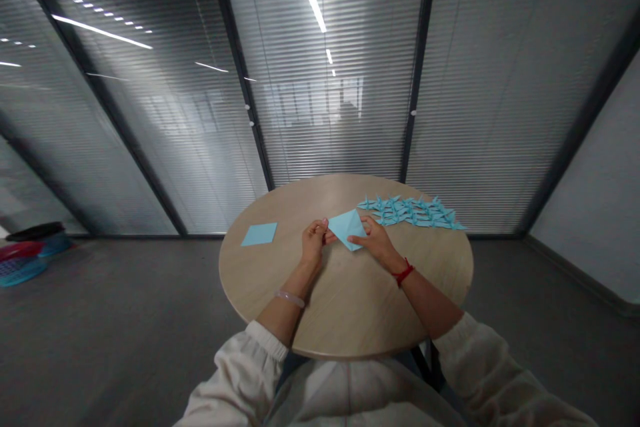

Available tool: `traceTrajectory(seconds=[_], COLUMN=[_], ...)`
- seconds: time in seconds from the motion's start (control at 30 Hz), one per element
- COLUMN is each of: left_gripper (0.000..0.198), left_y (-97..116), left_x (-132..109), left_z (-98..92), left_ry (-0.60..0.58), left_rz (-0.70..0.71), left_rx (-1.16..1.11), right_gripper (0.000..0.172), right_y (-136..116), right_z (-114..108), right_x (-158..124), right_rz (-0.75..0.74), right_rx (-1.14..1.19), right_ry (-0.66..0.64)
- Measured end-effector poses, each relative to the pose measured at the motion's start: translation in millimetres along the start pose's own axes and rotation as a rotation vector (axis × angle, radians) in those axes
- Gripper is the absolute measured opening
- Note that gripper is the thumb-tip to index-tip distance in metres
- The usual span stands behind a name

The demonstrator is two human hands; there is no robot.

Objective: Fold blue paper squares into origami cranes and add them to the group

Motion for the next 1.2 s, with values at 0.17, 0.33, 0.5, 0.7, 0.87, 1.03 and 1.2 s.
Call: traceTrajectory(seconds=[0.17,0.33,0.5,0.7,0.87,1.03,1.2], left_gripper=[0.042,0.036,0.035,0.037,0.037,0.037,0.040], left_y=[-10.2,-9.5,-3.8,-12.1,-12.7,-10.3,-17.6], left_x=[-2.3,-9.6,-8.9,-8.6,-8.9,-4.4,-6.2], left_z=[10.0,17.3,16.9,16.0,16.8,14.8,17.0], left_ry=[-0.130,-0.167,-0.144,-0.174,-0.205,-0.218,-0.259], left_rz=[-0.128,-0.160,-0.086,-0.175,-0.169,-0.089,-0.173], left_rx=[0.052,0.168,0.191,0.181,0.265,0.340,0.313], right_gripper=[0.059,0.059,0.059,0.059,0.056,0.057,0.053], right_y=[2.7,0.9,0.2,2.2,2.8,1.4,-0.1], right_z=[-6.9,-7.3,-6.2,-8.4,-8.4,-3.9,-4.9], right_x=[1.5,0.4,-0.1,1.1,1.5,0.3,-0.7], right_rz=[-0.032,-0.042,-0.050,-0.042,-0.042,-0.024,-0.021], right_rx=[-0.016,-0.006,-0.020,-0.038,-0.036,0.014,0.038], right_ry=[0.073,0.073,0.075,0.095,0.091,0.053,0.065])
Point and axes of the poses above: each hand's wrist, its own x-axis towards the middle knuckle, its own z-axis out of the palm, y = z × x, the point moved 6 cm from there along x, towards the middle knuckle, and after that the axes turned 10 degrees about -x, right-handed, at the moved point
